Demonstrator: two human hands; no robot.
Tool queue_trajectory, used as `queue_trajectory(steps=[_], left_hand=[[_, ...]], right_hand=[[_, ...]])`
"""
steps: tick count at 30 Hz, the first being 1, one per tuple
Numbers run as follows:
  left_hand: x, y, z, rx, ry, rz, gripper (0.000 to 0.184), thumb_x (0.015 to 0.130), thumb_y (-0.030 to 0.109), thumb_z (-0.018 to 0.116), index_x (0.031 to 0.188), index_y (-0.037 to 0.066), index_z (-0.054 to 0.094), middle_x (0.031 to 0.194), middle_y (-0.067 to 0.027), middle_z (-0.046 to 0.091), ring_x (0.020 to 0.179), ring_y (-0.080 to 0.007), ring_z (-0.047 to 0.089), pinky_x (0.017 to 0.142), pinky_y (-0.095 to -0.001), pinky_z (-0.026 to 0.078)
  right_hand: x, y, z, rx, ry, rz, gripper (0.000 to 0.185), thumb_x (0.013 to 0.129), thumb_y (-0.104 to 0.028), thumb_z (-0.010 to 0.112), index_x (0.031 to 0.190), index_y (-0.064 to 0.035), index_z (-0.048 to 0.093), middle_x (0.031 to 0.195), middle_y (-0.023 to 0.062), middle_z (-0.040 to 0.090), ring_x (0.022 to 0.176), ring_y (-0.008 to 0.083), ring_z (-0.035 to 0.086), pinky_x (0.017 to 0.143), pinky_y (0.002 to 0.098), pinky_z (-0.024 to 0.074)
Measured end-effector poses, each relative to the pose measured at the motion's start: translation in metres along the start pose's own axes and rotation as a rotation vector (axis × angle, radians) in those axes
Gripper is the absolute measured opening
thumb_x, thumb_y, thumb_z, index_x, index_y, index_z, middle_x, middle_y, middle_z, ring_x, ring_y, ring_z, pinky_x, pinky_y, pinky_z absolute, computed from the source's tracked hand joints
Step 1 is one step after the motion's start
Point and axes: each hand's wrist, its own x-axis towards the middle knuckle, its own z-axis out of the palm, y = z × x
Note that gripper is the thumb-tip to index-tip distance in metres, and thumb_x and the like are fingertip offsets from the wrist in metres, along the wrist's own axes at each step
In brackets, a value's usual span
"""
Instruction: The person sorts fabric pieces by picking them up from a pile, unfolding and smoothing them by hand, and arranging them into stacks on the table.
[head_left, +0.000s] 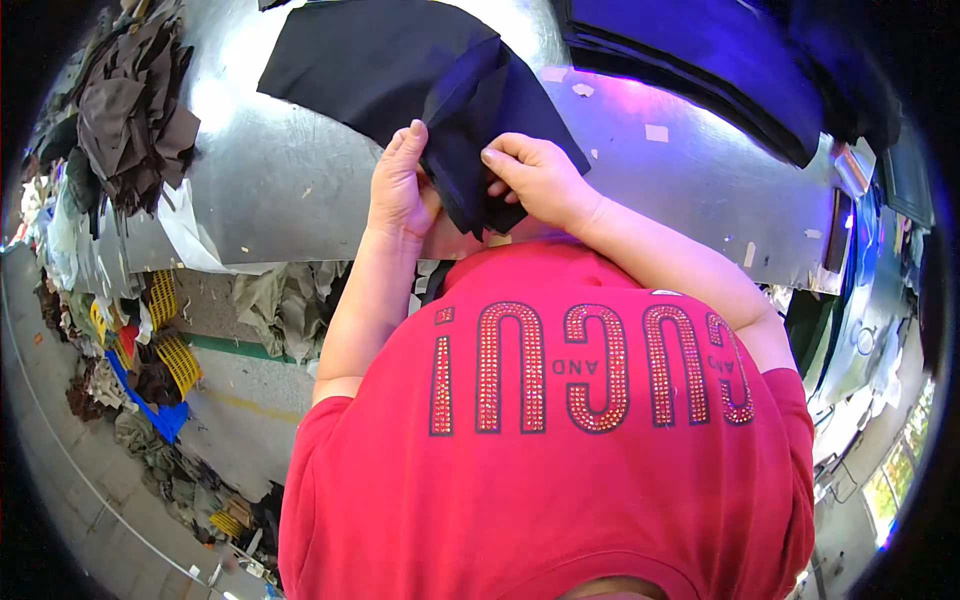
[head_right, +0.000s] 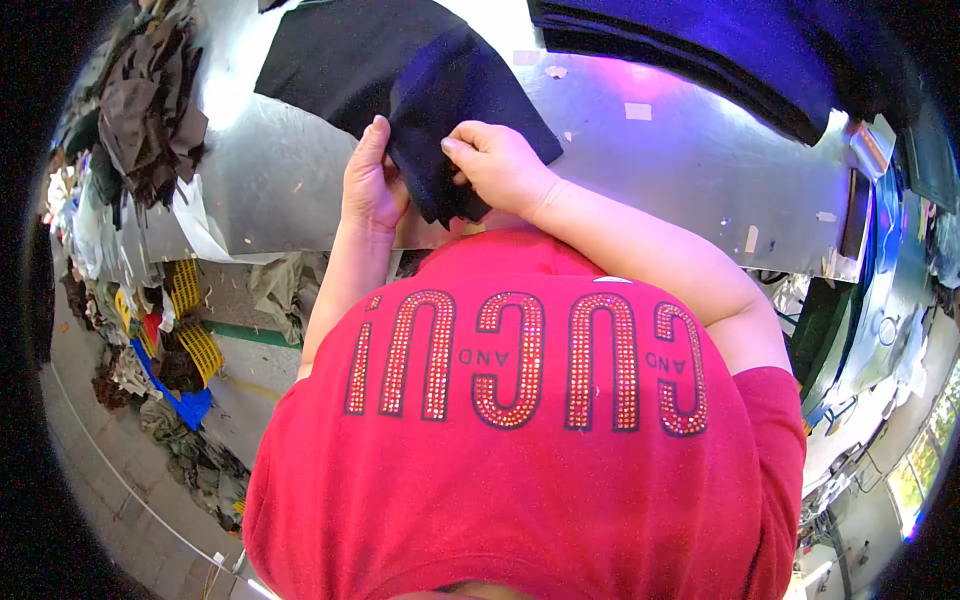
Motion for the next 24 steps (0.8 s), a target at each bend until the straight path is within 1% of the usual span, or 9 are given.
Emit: queue_trajectory(steps=[5,8,9,12,16,17,20,21,24], left_hand=[[0.006,-0.002,0.002,-0.055,0.071,-0.049,0.015,0.087,0.021,0.053,0.084,0.006,0.055,0.088,-0.0089,0.061,0.082,-0.0195,0.060,0.077,-0.0343,0.050],[0.005,-0.001,0.006,-0.077,0.067,-0.052,0.020,0.089,0.022,0.049,0.091,0.003,0.055,0.093,-0.0110,0.061,0.086,-0.0217,0.060,0.080,-0.0362,0.049],[0.005,-0.001,0.004,-0.079,0.068,-0.049,0.020,0.089,0.022,0.049,0.091,0.003,0.055,0.093,-0.0110,0.061,0.086,-0.0217,0.060,0.080,-0.0362,0.049],[0.009,-0.003,-0.004,-0.076,0.012,-0.046,0.025,0.089,0.023,0.048,0.098,0.000,0.054,0.098,-0.0128,0.060,0.090,-0.0230,0.059,0.084,-0.0372,0.047],[0.008,-0.003,0.001,-0.090,0.012,-0.038,0.034,0.090,0.027,0.046,0.106,-0.002,0.051,0.105,-0.0157,0.058,0.095,-0.0255,0.057,0.087,-0.0386,0.044],[0.008,-0.002,0.001,-0.090,0.012,-0.036,0.034,0.090,0.027,0.046,0.106,-0.002,0.051,0.105,-0.0157,0.058,0.095,-0.0255,0.057,0.087,-0.0386,0.044],[0.007,0.002,0.002,-0.162,0.012,-0.104,0.042,0.092,0.031,0.042,0.112,-0.005,0.048,0.110,-0.0177,0.055,0.099,-0.0274,0.055,0.090,-0.0396,0.042],[0.007,0.003,0.002,-0.161,0.008,-0.098,0.042,0.092,0.031,0.042,0.112,-0.005,0.048,0.110,-0.0177,0.055,0.099,-0.0274,0.055,0.090,-0.0396,0.042],[0.006,0.003,0.003,-0.145,0.001,-0.118,0.046,0.092,0.034,0.039,0.115,-0.005,0.046,0.112,-0.0186,0.054,0.101,-0.0286,0.054,0.091,-0.0396,0.042]], right_hand=[[0.001,0.005,-0.002,-0.006,-0.034,0.004,0.019,0.090,-0.023,0.047,0.089,-0.0049,0.054,0.072,0.0012,0.055,0.062,0.0080,0.053,0.055,0.0219,0.0435],[0.001,0.005,-0.003,0.014,-0.040,0.062,0.020,0.091,-0.023,0.045,0.087,-0.0052,0.054,0.071,0.0012,0.054,0.063,0.0087,0.054,0.055,0.0218,0.0440],[0.001,0.004,-0.003,0.012,-0.043,0.061,0.020,0.091,-0.023,0.045,0.087,-0.0052,0.054,0.071,0.0012,0.054,0.063,0.0087,0.054,0.055,0.0218,0.0440],[0.001,0.005,-0.003,0.051,-0.055,0.100,0.021,0.091,-0.023,0.043,0.086,-0.0052,0.053,0.071,0.0014,0.054,0.063,0.0093,0.054,0.055,0.0213,0.0442],[0.003,0.010,-0.004,0.070,-0.073,0.075,0.020,0.091,-0.023,0.043,0.087,-0.0062,0.052,0.071,0.0019,0.054,0.063,0.0097,0.054,0.055,0.0211,0.0442],[0.003,0.011,-0.004,0.069,-0.074,0.073,0.020,0.091,-0.023,0.043,0.087,-0.0062,0.052,0.071,0.0019,0.054,0.063,0.0097,0.054,0.055,0.0211,0.0442],[0.001,0.013,-0.008,0.181,-0.046,0.125,0.018,0.092,-0.022,0.042,0.087,-0.0071,0.052,0.072,0.0030,0.056,0.063,0.0101,0.055,0.055,0.0201,0.0438],[0.001,0.014,-0.009,0.179,-0.049,0.118,0.018,0.092,-0.022,0.042,0.087,-0.0071,0.052,0.072,0.0030,0.056,0.063,0.0101,0.055,0.055,0.0201,0.0438],[0.002,0.019,-0.013,0.193,-0.124,0.161,0.026,0.090,-0.032,0.044,0.091,-0.0079,0.053,0.078,0.0047,0.058,0.067,0.0117,0.056,0.057,0.0235,0.0449]])
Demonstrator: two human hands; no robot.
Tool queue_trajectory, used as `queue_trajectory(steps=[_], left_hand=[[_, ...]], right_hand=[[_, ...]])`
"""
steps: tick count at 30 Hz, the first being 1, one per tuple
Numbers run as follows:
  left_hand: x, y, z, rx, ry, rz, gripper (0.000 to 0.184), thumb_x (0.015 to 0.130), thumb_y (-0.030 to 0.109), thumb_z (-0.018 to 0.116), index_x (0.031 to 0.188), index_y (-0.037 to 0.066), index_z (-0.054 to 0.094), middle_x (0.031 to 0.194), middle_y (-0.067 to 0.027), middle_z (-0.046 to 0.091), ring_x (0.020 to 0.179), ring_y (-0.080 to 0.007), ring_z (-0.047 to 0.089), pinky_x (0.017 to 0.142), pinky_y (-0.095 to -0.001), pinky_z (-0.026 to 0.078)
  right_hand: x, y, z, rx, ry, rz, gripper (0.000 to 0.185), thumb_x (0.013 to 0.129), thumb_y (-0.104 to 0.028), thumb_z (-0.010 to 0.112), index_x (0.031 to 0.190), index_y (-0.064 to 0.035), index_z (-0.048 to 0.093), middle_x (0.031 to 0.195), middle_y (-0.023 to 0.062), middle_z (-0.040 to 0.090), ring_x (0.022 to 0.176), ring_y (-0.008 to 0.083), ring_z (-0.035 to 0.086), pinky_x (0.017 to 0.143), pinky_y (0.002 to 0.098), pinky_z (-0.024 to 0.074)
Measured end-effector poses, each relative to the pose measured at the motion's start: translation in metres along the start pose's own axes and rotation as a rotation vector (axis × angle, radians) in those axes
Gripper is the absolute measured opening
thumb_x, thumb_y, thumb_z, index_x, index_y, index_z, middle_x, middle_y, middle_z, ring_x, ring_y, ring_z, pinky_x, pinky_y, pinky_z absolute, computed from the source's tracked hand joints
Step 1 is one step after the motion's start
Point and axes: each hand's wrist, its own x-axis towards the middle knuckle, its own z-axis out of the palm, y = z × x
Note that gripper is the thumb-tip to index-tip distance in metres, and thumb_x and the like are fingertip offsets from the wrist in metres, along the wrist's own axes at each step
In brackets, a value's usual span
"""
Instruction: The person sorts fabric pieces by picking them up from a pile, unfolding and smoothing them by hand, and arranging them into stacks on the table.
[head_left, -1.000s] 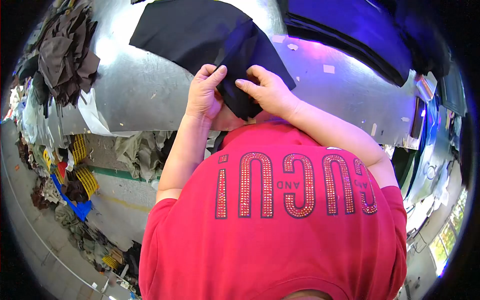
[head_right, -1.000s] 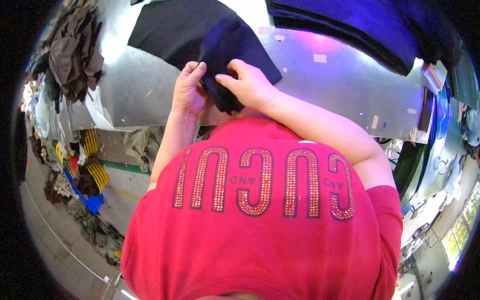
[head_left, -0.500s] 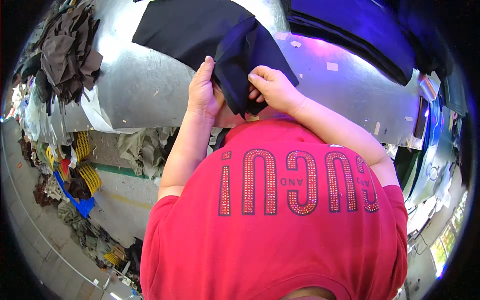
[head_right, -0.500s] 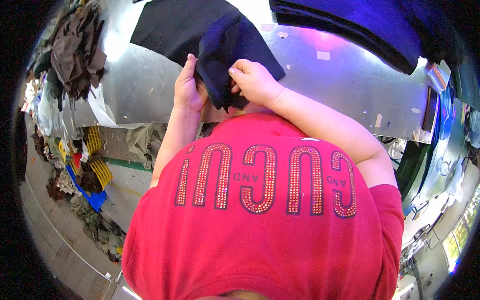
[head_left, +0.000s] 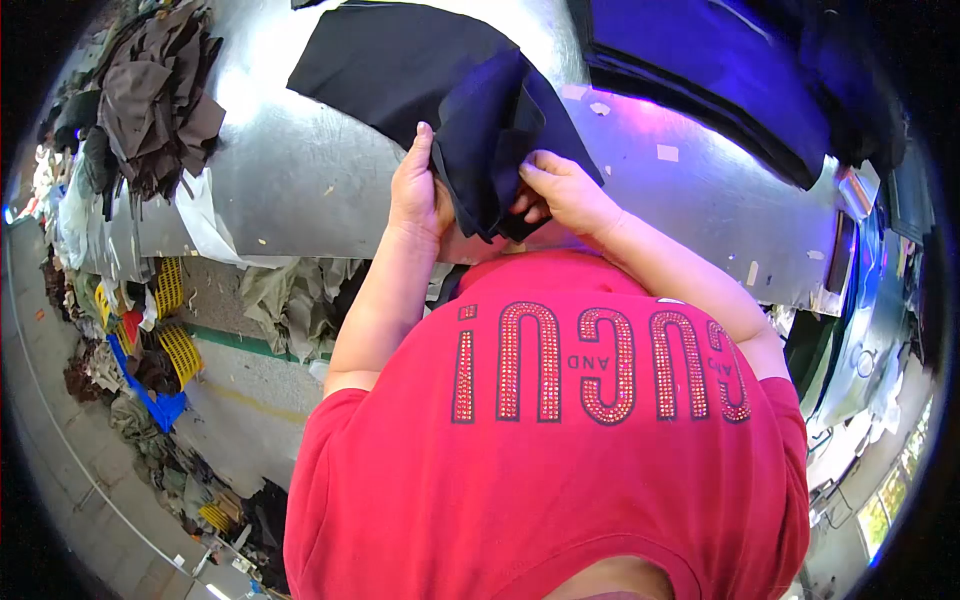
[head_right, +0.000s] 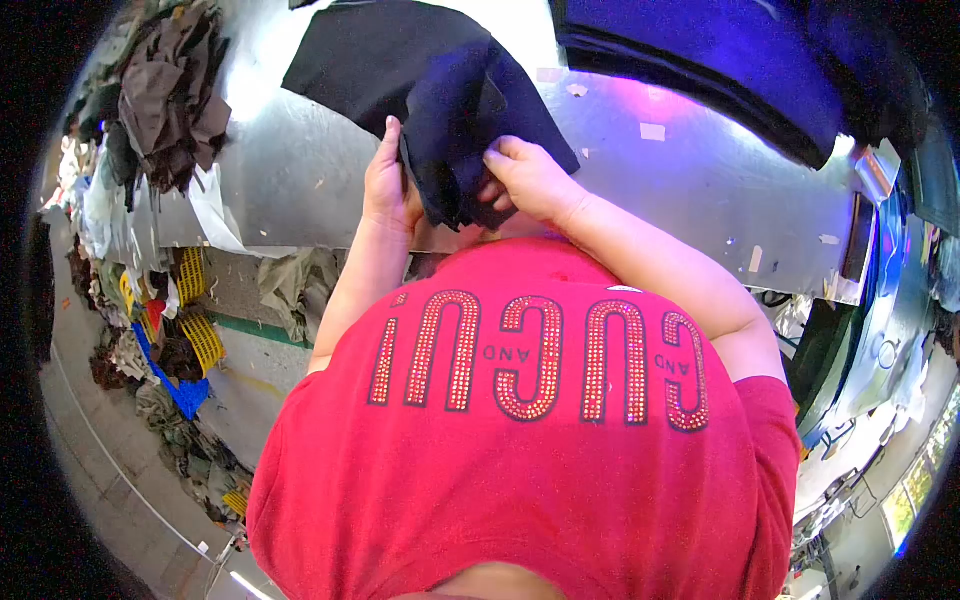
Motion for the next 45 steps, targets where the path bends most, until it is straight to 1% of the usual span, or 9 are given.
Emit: queue_trajectory(steps=[5,9,13,16,23,25,27,30,45], left_hand=[[0.008,-0.009,-0.008,0.107,0.022,0.046,0.040,0.091,0.035,0.042,0.106,-0.001,0.052,0.106,-0.0132,0.056,0.098,-0.0217,0.054,0.089,-0.0361,0.042],[0.003,-0.013,-0.004,0.778,0.225,0.344,0.032,0.088,0.034,0.048,0.093,0.005,0.058,0.092,-0.0087,0.059,0.083,-0.0163,0.053,0.078,-0.0330,0.043],[0.001,-0.019,0.000,0.716,0.139,0.283,0.024,0.084,0.027,0.056,0.088,0.004,0.056,0.085,-0.0054,0.057,0.082,-0.0142,0.050,0.076,-0.0315,0.042],[-0.017,-0.029,0.022,1.309,0.003,0.490,0.031,0.076,0.020,0.064,0.099,0.002,0.052,0.092,-0.0077,0.055,0.090,-0.0181,0.050,0.082,-0.0317,0.040],[-0.022,-0.039,0.012,1.540,-0.219,0.861,0.067,0.067,0.007,0.060,0.128,0.004,0.033,0.119,-0.0160,0.043,0.111,-0.0291,0.044,0.093,-0.0336,0.037],[-0.023,-0.031,0.013,1.609,0.103,0.947,0.072,0.066,0.000,0.054,0.133,0.006,0.027,0.125,-0.0174,0.040,0.117,-0.0282,0.040,0.096,-0.0345,0.034],[-0.040,-0.007,0.046,0.723,0.016,0.562,0.081,0.063,-0.006,0.054,0.135,0.007,0.019,0.113,-0.0129,0.050,0.101,-0.0215,0.052,0.084,-0.0311,0.044],[-0.033,0.005,0.017,0.516,0.245,0.380,0.075,0.072,-0.004,0.059,0.134,0.004,0.017,0.105,-0.0145,0.054,0.087,-0.0185,0.057,0.078,-0.0274,0.046],[-0.029,-0.020,0.010,1.040,0.070,0.315,0.070,0.079,0.000,0.056,0.136,0.007,0.016,0.099,-0.0132,0.058,0.087,-0.0175,0.057,0.077,-0.0282,0.046]], right_hand=[[-0.025,-0.033,0.011,0.193,0.194,0.191,0.059,0.080,-0.058,0.047,0.109,-0.0063,0.053,0.094,0.0090,0.059,0.075,0.0210,0.058,0.068,0.0350,0.0459],[-0.029,-0.035,0.018,0.486,0.002,-0.044,0.054,0.083,-0.041,0.054,0.121,-0.0032,0.047,0.116,0.0100,0.055,0.101,0.0236,0.055,0.091,0.0377,0.0413],[-0.010,-0.020,0.008,0.371,-0.021,0.048,0.042,0.084,-0.025,0.055,0.119,-0.0038,0.046,0.108,0.0087,0.057,0.091,0.0211,0.059,0.077,0.0353,0.0495],[-0.008,-0.015,0.005,0.179,0.134,0.019,0.038,0.083,-0.030,0.055,0.112,-0.0066,0.050,0.093,0.0063,0.060,0.072,0.0215,0.061,0.056,0.0358,0.0532],[-0.010,-0.020,0.001,0.089,0.059,0.047,0.039,0.084,-0.029,0.055,0.116,-0.0068,0.047,0.089,0.0060,0.059,0.072,0.0193,0.061,0.051,0.0327,0.0515],[-0.003,-0.013,-0.007,0.014,0.011,0.125,0.040,0.086,-0.026,0.052,0.119,-0.0055,0.044,0.095,0.0061,0.059,0.076,0.0181,0.061,0.056,0.0303,0.0513],[-0.012,-0.022,-0.004,0.079,-0.048,0.127,0.038,0.088,-0.023,0.050,0.121,-0.0040,0.043,0.102,0.0074,0.059,0.080,0.0181,0.061,0.062,0.0283,0.0503],[-0.016,-0.018,-0.009,0.104,-0.082,0.143,0.036,0.088,-0.024,0.050,0.117,-0.0036,0.046,0.106,0.0092,0.058,0.085,0.0178,0.060,0.066,0.0272,0.0490],[-0.013,-0.035,0.010,-0.078,-0.001,0.092,0.034,0.084,-0.034,0.056,0.101,-0.0054,0.054,0.091,0.0074,0.060,0.077,0.0132,0.059,0.059,0.0229,0.0473]])
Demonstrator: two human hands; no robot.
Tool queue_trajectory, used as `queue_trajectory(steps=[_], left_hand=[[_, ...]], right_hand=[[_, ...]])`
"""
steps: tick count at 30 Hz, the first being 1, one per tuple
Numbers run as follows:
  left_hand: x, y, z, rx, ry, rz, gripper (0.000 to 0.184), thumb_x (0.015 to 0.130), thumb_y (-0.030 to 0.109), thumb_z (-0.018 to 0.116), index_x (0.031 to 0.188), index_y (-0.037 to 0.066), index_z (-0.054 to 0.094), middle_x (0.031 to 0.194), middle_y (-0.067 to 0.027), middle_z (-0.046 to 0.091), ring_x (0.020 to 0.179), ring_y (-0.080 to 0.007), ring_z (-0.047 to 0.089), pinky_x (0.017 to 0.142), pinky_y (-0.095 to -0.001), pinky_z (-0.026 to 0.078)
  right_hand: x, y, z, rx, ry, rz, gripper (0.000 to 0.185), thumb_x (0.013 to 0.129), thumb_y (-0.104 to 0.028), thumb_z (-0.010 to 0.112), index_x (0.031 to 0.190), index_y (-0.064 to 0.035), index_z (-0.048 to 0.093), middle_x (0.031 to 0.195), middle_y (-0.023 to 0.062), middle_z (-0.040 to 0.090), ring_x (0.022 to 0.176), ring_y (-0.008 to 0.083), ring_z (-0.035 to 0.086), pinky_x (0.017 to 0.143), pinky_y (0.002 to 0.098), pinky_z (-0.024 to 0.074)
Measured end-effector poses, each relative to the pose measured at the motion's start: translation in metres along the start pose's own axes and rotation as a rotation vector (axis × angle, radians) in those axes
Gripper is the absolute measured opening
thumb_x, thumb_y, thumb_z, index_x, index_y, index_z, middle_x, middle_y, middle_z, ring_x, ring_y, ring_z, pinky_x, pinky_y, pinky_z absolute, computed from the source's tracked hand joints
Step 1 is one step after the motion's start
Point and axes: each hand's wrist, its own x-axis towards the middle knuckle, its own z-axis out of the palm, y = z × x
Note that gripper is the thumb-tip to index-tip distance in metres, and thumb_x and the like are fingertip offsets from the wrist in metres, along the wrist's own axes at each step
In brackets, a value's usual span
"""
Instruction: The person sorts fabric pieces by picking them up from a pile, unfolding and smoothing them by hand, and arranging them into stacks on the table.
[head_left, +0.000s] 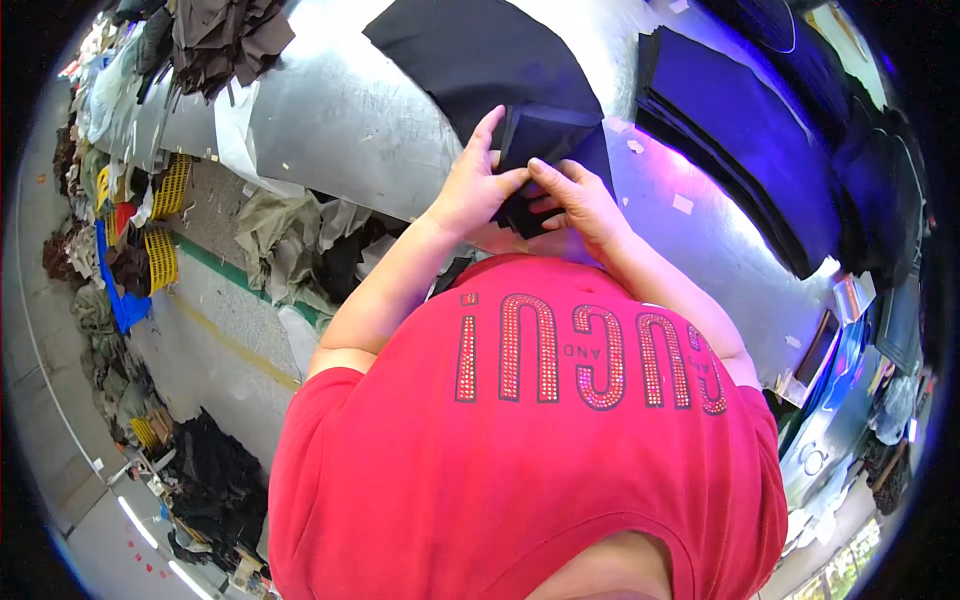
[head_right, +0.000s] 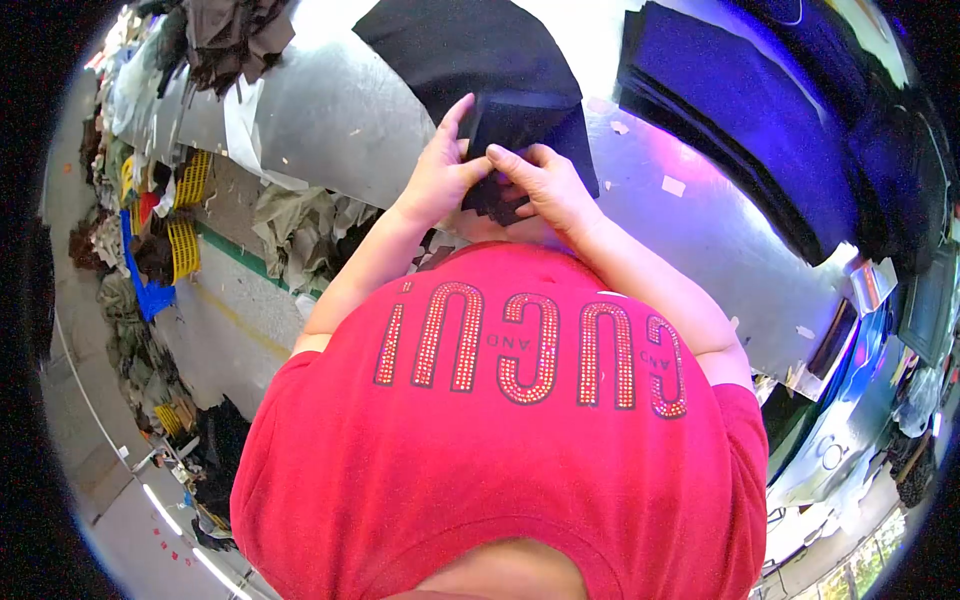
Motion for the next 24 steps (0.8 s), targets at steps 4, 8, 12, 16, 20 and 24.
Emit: queue_trajectory(steps=[4,8,12,16,20,24], left_hand=[[0.005,0.002,0.004,-0.047,0.010,0.029,0.067,0.079,-0.002,0.055,0.134,0.006,0.020,0.104,-0.0139,0.056,0.090,-0.0190,0.057,0.079,-0.0300,0.047],[0.022,-0.004,-0.014,-0.369,0.142,-0.045,0.056,0.078,-0.003,0.054,0.128,0.004,0.030,0.100,-0.0137,0.056,0.089,-0.0205,0.058,0.078,-0.0316,0.049],[0.028,-0.005,-0.036,-0.576,0.180,-0.156,0.046,0.078,-0.002,0.054,0.120,0.002,0.037,0.102,-0.0145,0.055,0.089,-0.0224,0.058,0.078,-0.0341,0.050],[0.028,-0.002,-0.038,-0.612,0.184,-0.193,0.042,0.078,-0.001,0.054,0.118,0.002,0.039,0.104,-0.0148,0.053,0.090,-0.0236,0.057,0.078,-0.0361,0.050],[0.029,-0.007,-0.038,-0.616,0.198,-0.186,0.041,0.079,-0.001,0.054,0.117,0.002,0.039,0.104,-0.0143,0.053,0.090,-0.0233,0.057,0.078,-0.0358,0.050],[0.030,-0.012,-0.038,-0.630,0.213,-0.169,0.041,0.079,0.000,0.055,0.117,0.001,0.039,0.103,-0.0138,0.053,0.090,-0.0223,0.057,0.078,-0.0346,0.050]], right_hand=[[0.003,0.005,0.000,-0.018,0.076,-0.004,0.032,0.084,-0.032,0.057,0.098,-0.0033,0.056,0.084,0.0072,0.061,0.069,0.0133,0.060,0.054,0.0235,0.0472],[0.001,0.015,-0.007,0.048,0.134,-0.018,0.030,0.084,-0.028,0.058,0.097,-0.0016,0.056,0.081,0.0078,0.062,0.063,0.0138,0.060,0.049,0.0231,0.0474],[-0.017,0.015,-0.019,0.127,0.127,0.107,0.028,0.084,-0.025,0.056,0.098,-0.0011,0.056,0.081,0.0089,0.062,0.061,0.0141,0.060,0.048,0.0223,0.0478],[-0.025,0.023,-0.025,0.168,0.148,0.138,0.026,0.085,-0.024,0.055,0.096,-0.0009,0.056,0.079,0.0093,0.062,0.058,0.0139,0.060,0.047,0.0219,0.0480],[-0.028,0.029,-0.030,0.200,0.143,0.173,0.023,0.085,-0.025,0.054,0.087,-0.0018,0.058,0.070,0.0075,0.061,0.052,0.0127,0.058,0.046,0.0212,0.0473],[-0.031,0.029,-0.038,0.142,0.106,0.241,0.024,0.086,-0.026,0.053,0.079,-0.0032,0.059,0.059,0.0047,0.058,0.045,0.0111,0.054,0.044,0.0195,0.0451]])
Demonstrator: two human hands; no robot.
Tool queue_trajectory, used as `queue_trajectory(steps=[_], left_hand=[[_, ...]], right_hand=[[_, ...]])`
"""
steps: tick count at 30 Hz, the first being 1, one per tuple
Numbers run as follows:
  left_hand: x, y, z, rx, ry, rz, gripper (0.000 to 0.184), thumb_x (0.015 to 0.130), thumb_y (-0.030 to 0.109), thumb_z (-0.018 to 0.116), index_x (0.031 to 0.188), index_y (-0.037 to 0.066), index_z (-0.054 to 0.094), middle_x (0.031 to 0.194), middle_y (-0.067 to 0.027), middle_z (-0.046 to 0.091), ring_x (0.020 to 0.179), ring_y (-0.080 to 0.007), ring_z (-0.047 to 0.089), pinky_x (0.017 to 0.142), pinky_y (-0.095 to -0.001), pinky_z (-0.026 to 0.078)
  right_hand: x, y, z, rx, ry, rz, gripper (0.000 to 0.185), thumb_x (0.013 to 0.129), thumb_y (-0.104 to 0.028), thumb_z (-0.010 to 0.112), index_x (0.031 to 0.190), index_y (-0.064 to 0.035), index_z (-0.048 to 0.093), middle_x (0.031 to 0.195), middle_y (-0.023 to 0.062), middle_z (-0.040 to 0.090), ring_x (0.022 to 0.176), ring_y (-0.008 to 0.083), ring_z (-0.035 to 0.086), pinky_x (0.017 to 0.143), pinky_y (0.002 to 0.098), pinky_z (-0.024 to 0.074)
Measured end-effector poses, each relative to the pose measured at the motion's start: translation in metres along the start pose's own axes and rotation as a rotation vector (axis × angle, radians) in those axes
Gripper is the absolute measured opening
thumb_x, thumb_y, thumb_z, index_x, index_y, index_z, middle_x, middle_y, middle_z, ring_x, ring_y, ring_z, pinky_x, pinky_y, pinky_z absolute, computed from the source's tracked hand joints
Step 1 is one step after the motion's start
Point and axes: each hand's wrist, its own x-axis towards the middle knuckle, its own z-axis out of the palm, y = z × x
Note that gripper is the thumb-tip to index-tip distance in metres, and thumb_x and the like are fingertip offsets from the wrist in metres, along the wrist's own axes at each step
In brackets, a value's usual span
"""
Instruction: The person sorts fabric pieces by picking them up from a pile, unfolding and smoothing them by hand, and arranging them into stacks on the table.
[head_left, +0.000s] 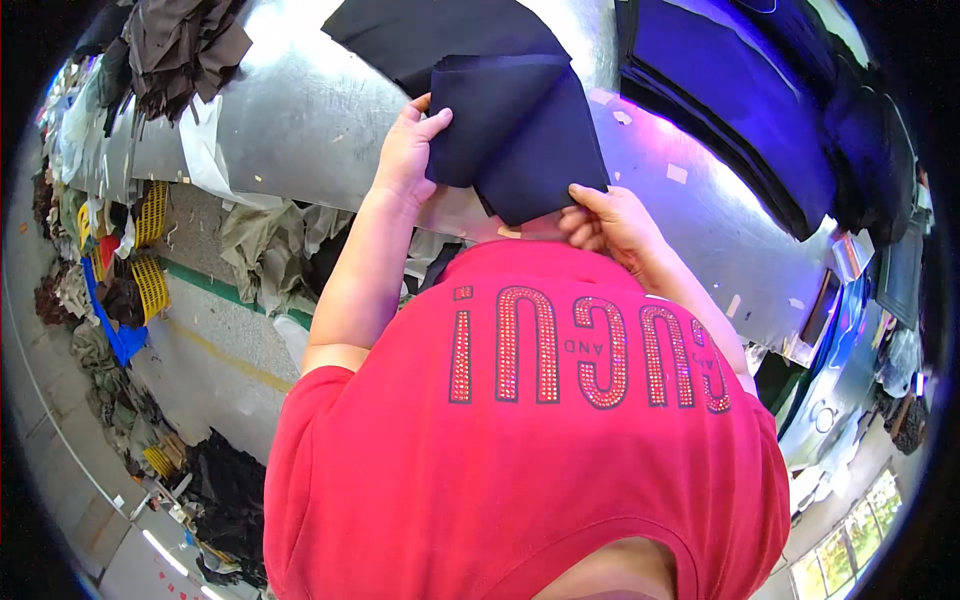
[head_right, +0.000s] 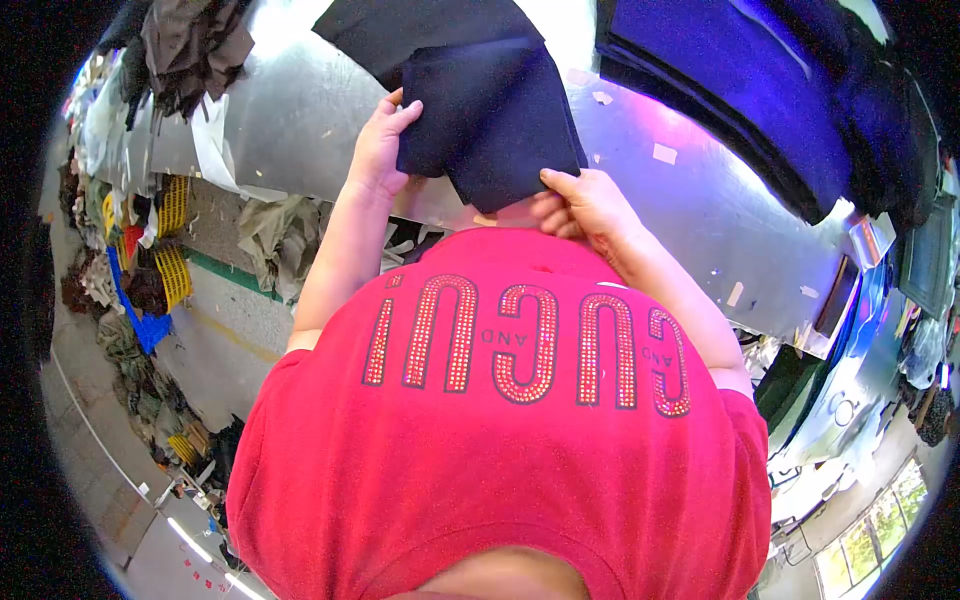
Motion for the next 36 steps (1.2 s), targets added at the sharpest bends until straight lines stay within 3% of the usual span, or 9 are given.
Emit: queue_trajectory(steps=[7,10,13,15,16,23,26,30,36], left_hand=[[0.000,-0.003,-0.002,0.002,-0.009,0.021,0.042,0.079,0.002,0.055,0.118,0.001,0.039,0.104,-0.0139,0.053,0.089,-0.0209,0.056,0.078,-0.0323,0.049],[-0.002,-0.004,0.004,0.026,0.000,0.049,0.044,0.079,0.001,0.054,0.119,0.001,0.038,0.104,-0.0139,0.053,0.089,-0.0204,0.056,0.078,-0.0319,0.049],[-0.015,-0.002,0.022,0.166,-0.096,0.321,0.056,0.071,-0.006,0.049,0.124,0.004,0.035,0.107,-0.0122,0.050,0.094,-0.0191,0.053,0.083,-0.0320,0.045],[0.007,-0.022,0.006,0.714,-0.068,0.826,0.052,0.069,-0.004,0.044,0.121,0.005,0.042,0.115,-0.0124,0.049,0.109,-0.0271,0.047,0.099,-0.0324,0.032],[0.013,-0.032,0.005,0.650,-0.100,0.941,0.046,0.070,-0.002,0.043,0.115,0.005,0.049,0.118,-0.0155,0.048,0.112,-0.0312,0.046,0.099,-0.0339,0.033],[-0.035,-0.007,0.043,1.381,-0.229,0.603,0.025,0.065,0.022,0.055,0.085,0.012,0.066,0.083,-0.0146,0.063,0.083,-0.0302,0.060,0.075,-0.0391,0.048],[-0.057,0.006,0.055,1.574,-0.261,0.546,0.032,0.062,0.030,0.062,0.087,0.010,0.064,0.087,-0.0153,0.061,0.084,-0.0319,0.058,0.074,-0.0402,0.048],[-0.051,-0.009,0.062,1.533,-0.133,0.561,0.038,0.066,0.030,0.063,0.098,0.010,0.059,0.096,-0.0138,0.057,0.091,-0.0297,0.053,0.076,-0.0405,0.047],[-0.022,-0.022,0.051,1.163,-0.082,0.383,0.029,0.074,0.026,0.059,0.088,0.001,0.061,0.084,-0.0186,0.061,0.078,-0.0307,0.059,0.071,-0.0391,0.046]], right_hand=[[-0.014,-0.006,-0.012,-0.217,-0.070,-0.171,0.022,0.083,-0.025,0.058,0.083,-0.0029,0.061,0.062,0.0061,0.058,0.053,0.0145,0.056,0.053,0.0228,0.0461],[-0.011,-0.012,0.001,-1.045,0.257,-1.101,0.022,0.075,-0.019,0.064,0.090,-0.0041,0.060,0.082,0.0111,0.059,0.080,0.0220,0.057,0.072,0.0309,0.0453],[0.002,-0.013,-0.006,-1.343,0.243,-1.108,0.031,0.067,-0.015,0.068,0.095,-0.0062,0.059,0.099,0.0132,0.053,0.100,0.0283,0.048,0.085,0.0372,0.0379],[0.017,-0.013,-0.014,-1.322,0.163,-1.112,0.029,0.067,-0.015,0.068,0.093,-0.0069,0.060,0.102,0.0128,0.052,0.099,0.0299,0.047,0.085,0.0383,0.0374],[0.024,-0.015,-0.012,-1.307,0.165,-1.151,0.023,0.067,-0.017,0.069,0.087,-0.0081,0.062,0.094,0.0121,0.054,0.092,0.0296,0.049,0.081,0.0380,0.0395],[0.033,-0.048,-0.015,-1.253,-0.055,-0.846,0.010,0.072,-0.009,0.063,0.077,-0.0012,0.058,0.081,0.0120,0.053,0.079,0.0277,0.051,0.074,0.0360,0.0402],[0.027,-0.064,0.006,-1.282,-0.160,-1.054,0.009,0.073,-0.005,0.061,0.071,0.0006,0.054,0.079,0.0133,0.054,0.077,0.0269,0.052,0.073,0.0359,0.0407],[0.025,-0.077,0.032,-1.189,-0.103,-1.454,0.007,0.074,-0.003,0.059,0.071,0.0001,0.054,0.082,0.0120,0.055,0.078,0.0259,0.052,0.072,0.0348,0.0409],[0.021,-0.056,0.018,-0.667,0.187,-1.243,0.008,0.077,-0.005,0.059,0.083,-0.0019,0.054,0.090,0.0109,0.055,0.081,0.0239,0.053,0.070,0.0312,0.0427]])
